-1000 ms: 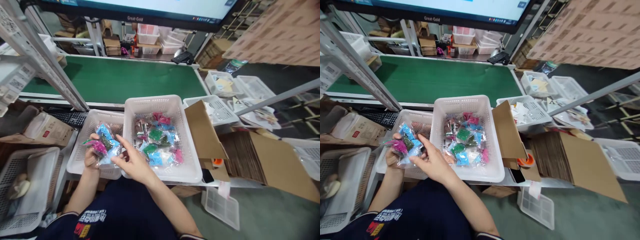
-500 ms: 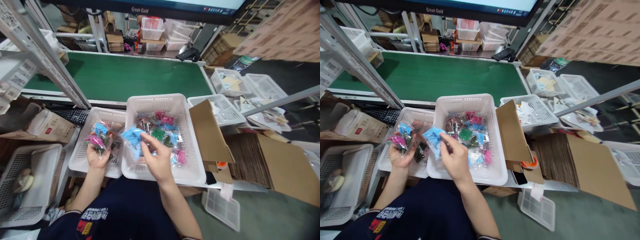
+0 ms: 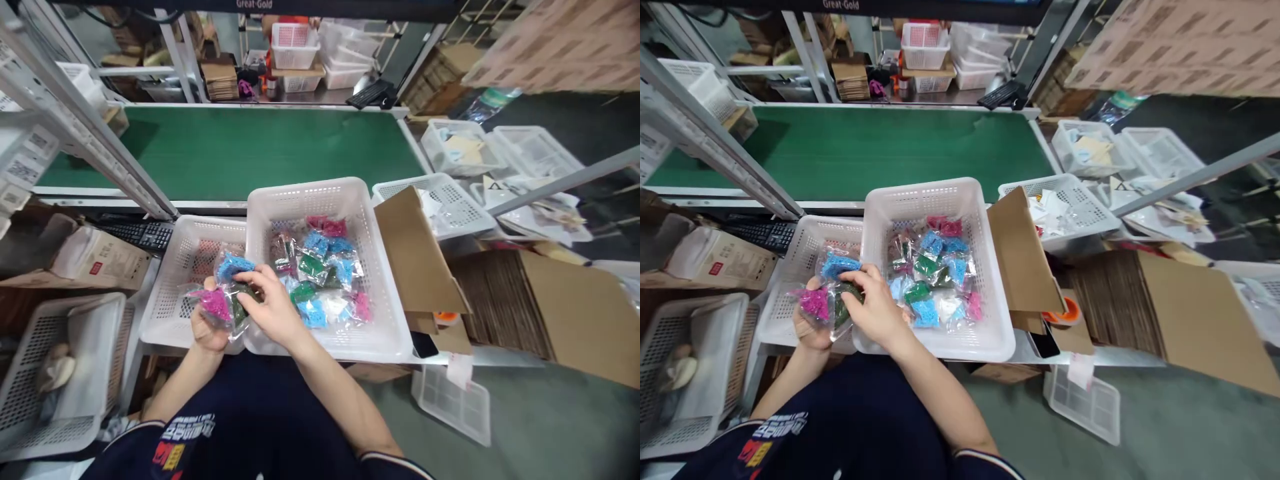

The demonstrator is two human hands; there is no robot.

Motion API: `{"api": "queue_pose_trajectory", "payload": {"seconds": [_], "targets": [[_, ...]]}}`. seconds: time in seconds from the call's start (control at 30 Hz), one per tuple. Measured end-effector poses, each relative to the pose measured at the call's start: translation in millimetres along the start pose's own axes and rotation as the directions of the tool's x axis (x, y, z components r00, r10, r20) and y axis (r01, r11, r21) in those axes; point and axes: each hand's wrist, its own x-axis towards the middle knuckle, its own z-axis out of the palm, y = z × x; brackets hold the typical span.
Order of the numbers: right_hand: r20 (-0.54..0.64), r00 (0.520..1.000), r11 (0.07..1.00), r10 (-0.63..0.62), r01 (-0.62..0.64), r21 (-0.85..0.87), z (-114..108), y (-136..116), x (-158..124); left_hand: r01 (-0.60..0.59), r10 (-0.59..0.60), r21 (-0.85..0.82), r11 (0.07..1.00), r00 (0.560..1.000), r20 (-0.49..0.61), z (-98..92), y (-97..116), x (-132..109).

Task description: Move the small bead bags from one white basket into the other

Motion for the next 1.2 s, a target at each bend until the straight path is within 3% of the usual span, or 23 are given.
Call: {"api": "queue_pose_trajectory", "payload": {"seconds": [0.1, 0.2, 0.27, 0.33, 0.4, 0.47, 0.5, 0.57, 0.63, 0.67, 0.7, 0.77, 0.8, 0.87, 0.93, 1.0, 1.1, 1.2], "targets": [[-0.132, 0.989, 0.997, -0.073, 0.068, -0.041, -25.9, -0.8, -6.7, 0.025, -0.025, -0.098, 0.995, 1.000, 0.007, 3.1, 7.0, 3.9], [-0.315, 0.940, 0.934, -0.129, 0.009, -0.357, -67.2, -8.5, -23.5, 0.021, -0.023, -0.014, 1.000, 0.988, -0.156, 0.3, 12.6, 14.1], [-0.404, 0.896, 0.826, -0.185, -0.081, -0.558, -84.8, -13.5, -34.2, -0.075, 0.110, 0.160, 0.984, 0.969, -0.223, -2.7, 9.5, 19.2], [-0.343, 0.918, 0.802, -0.201, -0.047, -0.595, -85.1, -16.0, -41.1, -0.214, 0.289, 0.319, 0.923, 0.934, -0.211, -2.8, -0.5, 18.4], [-0.099, 0.985, 0.885, -0.142, 0.081, -0.458, -70.5, -15.8, -43.2, -0.328, 0.424, 0.474, 0.817, 0.899, -0.109, 0.9, -15.5, 10.8], [0.075, 0.991, 0.947, -0.110, 0.127, -0.295, -52.1, -14.0, -42.3, -0.385, 0.449, 0.637, 0.668, 0.891, 0.068, 5.4, -31.3, -0.5], [0.078, 0.992, 0.961, -0.097, 0.114, -0.250, -45.8, -13.2, -41.7, -0.423, 0.426, 0.703, 0.572, 0.885, 0.186, 6.6, -37.7, -5.6], [-0.047, 0.996, 0.970, -0.080, 0.066, -0.234, -45.4, -12.0, -41.8, -0.513, 0.295, 0.727, 0.456, 0.858, 0.420, 4.0, -44.0, -11.0], [-0.211, 0.976, 0.963, -0.060, 0.001, -0.268, -62.9, -11.5, -44.7, -0.578, 0.164, 0.652, 0.491, 0.797, 0.582, -7.3, -38.1, -6.9], [-0.293, 0.955, 0.953, -0.043, -0.049, -0.299, -76.9, -11.0, -47.4, -0.573, 0.135, 0.621, 0.535, 0.784, 0.606, -16.8, -30.5, -1.1], [-0.381, 0.924, 0.938, -0.035, -0.101, -0.332, -92.5, -10.3, -50.8, -0.539, 0.125, 0.624, 0.566, 0.804, 0.581, -29.0, -20.6, 6.6], [-0.525, 0.851, 0.910, -0.031, -0.193, -0.366, -122.9, -8.1, -59.1, -0.430, 0.155, 0.730, 0.531, 0.896, 0.416, -60.7, 0.8, 24.7], [-0.573, 0.819, 0.907, -0.032, -0.217, -0.360, -135.0, -6.9, -63.5, -0.345, 0.161, 0.820, 0.457, 0.939, 0.305, -79.1, 9.3, 33.3], [-0.631, 0.775, 0.925, -0.050, -0.202, -0.321, -149.3, -4.9, -71.0, -0.170, 0.152, 0.957, 0.235, 0.979, 0.136, -116.7, 16.3, 45.0], [-0.649, 0.759, 0.943, -0.056, -0.174, -0.285, -150.3, -4.5, -74.9, -0.030, 0.141, 0.996, 0.086, 0.990, 0.018, -148.4, 8.7, 46.8], [-0.642, 0.765, 0.945, -0.052, -0.170, -0.278, -143.1, -5.3, -74.9, 0.067, 0.155, 0.997, 0.024, 0.985, -0.070, -168.8, -6.1, 41.7], [-0.594, 0.804, 0.940, -0.009, -0.196, -0.280, -132.2, -7.2, -72.9, 0.158, 0.171, 0.986, -0.061, 0.974, -0.146, -180.1, -15.5, 34.9], [-0.591, 0.807, 0.939, 0.022, -0.220, -0.266, -132.8, -9.3, -77.1, 0.179, 0.130, 0.973, -0.144, 0.978, -0.160, -180.5, 12.1, 33.1]]}}
